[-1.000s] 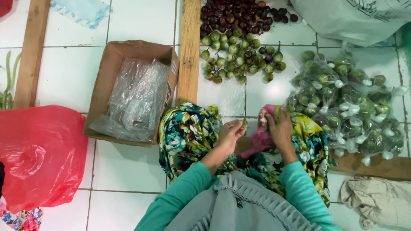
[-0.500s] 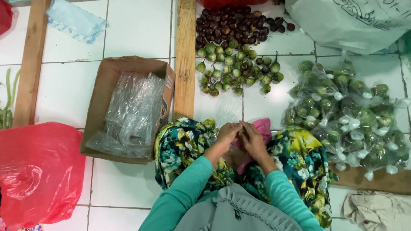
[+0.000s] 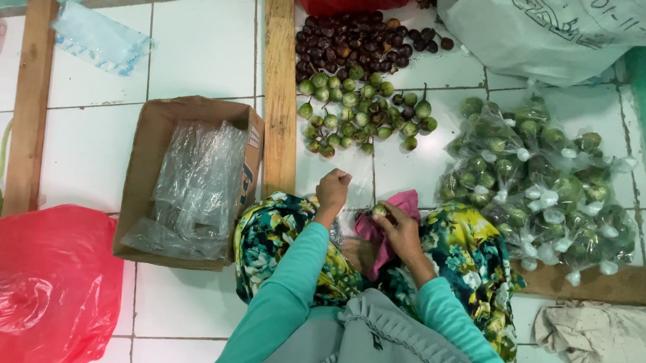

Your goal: The person picks up small green eggplants from the floor and puts them into clear plastic bags while sitting on the tiled floor. They handle the vegetables one at a time, occasionally using a cloth, and set the filled bags aside near other produce including beans and chestnuts.

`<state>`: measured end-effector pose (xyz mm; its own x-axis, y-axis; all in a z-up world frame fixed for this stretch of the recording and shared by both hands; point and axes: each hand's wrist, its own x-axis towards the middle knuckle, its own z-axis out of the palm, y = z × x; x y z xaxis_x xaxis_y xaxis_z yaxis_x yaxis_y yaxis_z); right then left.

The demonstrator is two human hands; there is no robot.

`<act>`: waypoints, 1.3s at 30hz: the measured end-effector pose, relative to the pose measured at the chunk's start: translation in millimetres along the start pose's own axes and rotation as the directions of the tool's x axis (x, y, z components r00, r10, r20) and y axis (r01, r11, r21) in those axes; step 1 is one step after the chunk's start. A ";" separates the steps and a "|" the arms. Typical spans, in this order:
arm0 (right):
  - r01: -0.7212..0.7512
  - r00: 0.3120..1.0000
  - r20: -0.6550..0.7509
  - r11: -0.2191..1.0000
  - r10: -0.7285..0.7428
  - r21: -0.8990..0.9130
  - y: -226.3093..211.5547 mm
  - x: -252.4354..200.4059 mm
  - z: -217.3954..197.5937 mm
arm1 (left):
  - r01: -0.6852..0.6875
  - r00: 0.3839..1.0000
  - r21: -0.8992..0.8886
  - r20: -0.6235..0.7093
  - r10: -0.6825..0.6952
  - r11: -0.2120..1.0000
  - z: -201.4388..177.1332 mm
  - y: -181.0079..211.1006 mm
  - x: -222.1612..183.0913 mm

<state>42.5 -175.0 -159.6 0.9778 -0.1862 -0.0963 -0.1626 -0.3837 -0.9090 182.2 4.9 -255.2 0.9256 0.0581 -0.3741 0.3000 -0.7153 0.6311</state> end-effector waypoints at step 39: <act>0.687 0.724 0.206 0.664 -0.658 -0.294 -163.9 -66.0 -28.2 | -0.201 0.979 -0.002 -0.017 0.201 0.980 -184.5 91.8 -169.0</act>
<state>0.8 -125.3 7.2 0.8423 0.3042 0.4451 0.5253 -0.6484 -0.5510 96.0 57.9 -8.7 0.9707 -0.0753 -0.2282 0.1083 -0.7107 0.6951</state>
